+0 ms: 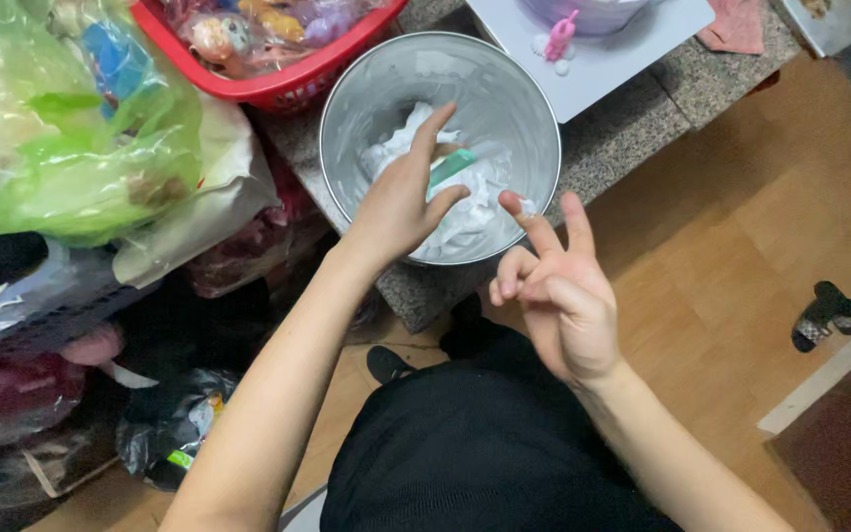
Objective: The person scrapes white frosting from the sides of a metal bowl using a spatula and wipes a metal tray with a cloth.
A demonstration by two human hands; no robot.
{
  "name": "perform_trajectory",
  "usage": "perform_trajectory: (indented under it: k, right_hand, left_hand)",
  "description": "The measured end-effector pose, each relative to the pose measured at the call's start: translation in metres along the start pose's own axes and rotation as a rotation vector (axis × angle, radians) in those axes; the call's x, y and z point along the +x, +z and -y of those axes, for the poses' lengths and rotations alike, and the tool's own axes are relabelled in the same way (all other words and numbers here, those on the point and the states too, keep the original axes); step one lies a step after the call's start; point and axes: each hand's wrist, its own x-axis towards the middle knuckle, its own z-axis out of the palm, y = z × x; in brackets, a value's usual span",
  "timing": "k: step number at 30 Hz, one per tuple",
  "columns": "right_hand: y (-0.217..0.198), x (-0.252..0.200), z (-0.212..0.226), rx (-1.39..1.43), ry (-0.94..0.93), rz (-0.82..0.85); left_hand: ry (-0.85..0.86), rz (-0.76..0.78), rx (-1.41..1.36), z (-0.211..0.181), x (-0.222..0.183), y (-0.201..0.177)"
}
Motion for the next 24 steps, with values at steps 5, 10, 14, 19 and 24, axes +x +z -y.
perform_trajectory:
  k: [5,10,14,19,24]
  right_hand:
    - [-0.019,0.009,0.01,-0.234,-0.07,-0.003]
    - [-0.033,0.037,-0.01,-0.96,-0.189,0.071]
    - [-0.031,0.07,-0.035,-1.288,-0.311,0.099]
    - [-0.02,0.094,-0.047,-1.564,-0.371,0.159]
    - [-0.009,0.1,-0.062,-1.744,-0.324,0.175]
  left_hand:
    - [-0.071,-0.15,-0.126,-0.006,0.001,-0.009]
    - [0.015,-0.394,-0.281,-0.031,-0.019,-0.037]
    - [0.016,-0.447,-0.384,-0.049,-0.025,-0.046]
    - [0.007,-0.513,-0.385,-0.058,-0.033,-0.05]
    - [-0.015,-0.563,-0.442,-0.058,-0.035,-0.051]
